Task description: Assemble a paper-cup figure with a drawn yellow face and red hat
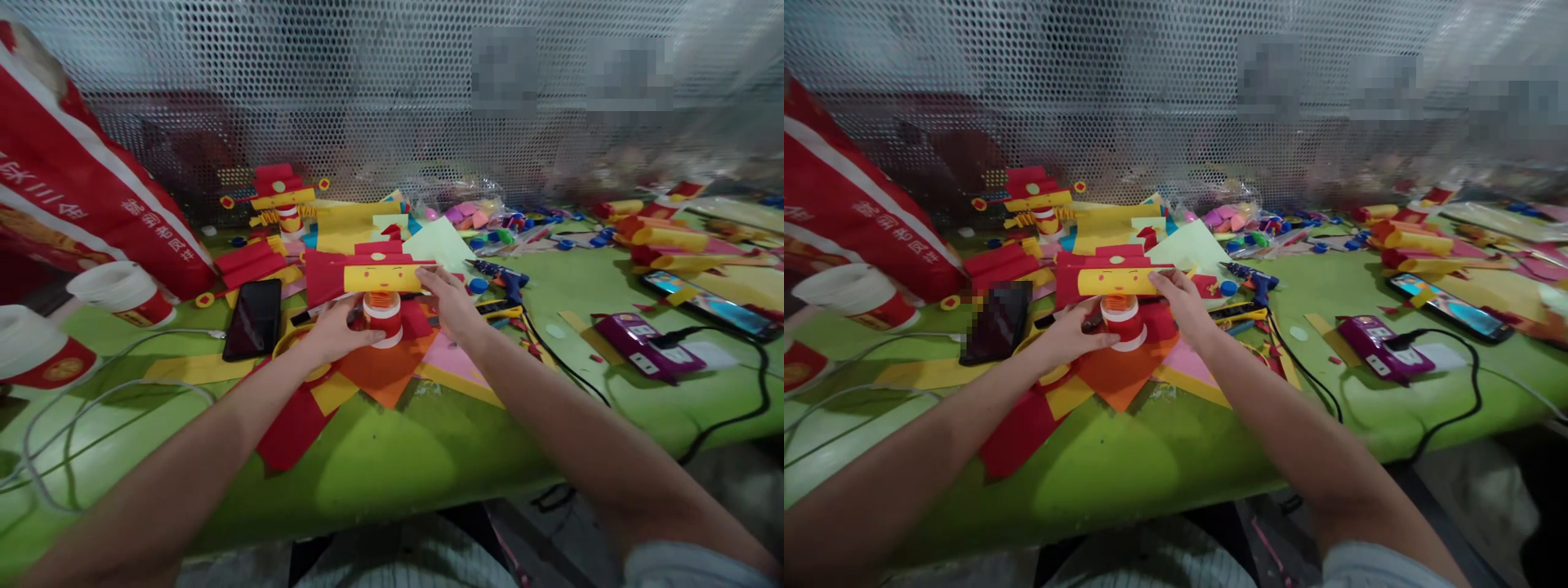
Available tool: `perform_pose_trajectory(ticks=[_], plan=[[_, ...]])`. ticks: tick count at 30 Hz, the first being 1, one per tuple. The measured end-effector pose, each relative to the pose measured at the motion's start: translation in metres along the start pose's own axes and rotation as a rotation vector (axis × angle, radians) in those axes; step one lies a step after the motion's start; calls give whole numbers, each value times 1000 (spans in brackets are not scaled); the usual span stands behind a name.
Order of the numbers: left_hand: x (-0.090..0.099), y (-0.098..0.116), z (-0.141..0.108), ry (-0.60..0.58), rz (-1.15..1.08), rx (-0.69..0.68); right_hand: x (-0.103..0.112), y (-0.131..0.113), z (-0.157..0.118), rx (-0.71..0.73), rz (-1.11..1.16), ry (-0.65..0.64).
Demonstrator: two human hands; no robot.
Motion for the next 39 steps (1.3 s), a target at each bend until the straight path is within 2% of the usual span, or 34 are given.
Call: perform_pose_trajectory(ticks=[3,8,13,17,22,24,28,31,32,34,37,39], plan=[[3,-2,4,73,103,-19,-11,-4,-4,32,36,-69],[-7,-4,10,74,-41,-83,-30,-8,-6,46,177,-207],[-12,-6,10,65,-122,-51,-31,-11,-5,81,228,-223],[-14,-6,6,67,-199,-15,-26,-24,-11,205,143,-237],[-19,0,1,44,-346,9,-21,-46,-23,458,-28,-287],[-23,3,-1,20,-403,30,-17,-55,-28,568,-128,-252],[-32,9,-4,-39,-498,57,-1,-79,-44,836,-341,-47],[-31,13,-6,-29,-549,36,3,-90,-55,946,-469,65],[-30,15,-7,-25,-555,25,1,-91,-57,950,-490,57],[-29,17,-8,-25,-545,12,-8,-88,-56,897,-475,-57],[-30,18,-9,-37,-531,-2,-23,-77,-54,738,-332,-272],[-31,18,-9,-47,-532,-13,-27,-73,-53,639,-230,-324]])
Point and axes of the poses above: each hand's wrist, its own z-axis towards the middle knuckle, its own x-axis out of the back of the hand, y = z × x, the point moved 10 cm from there along z, towards the middle knuckle
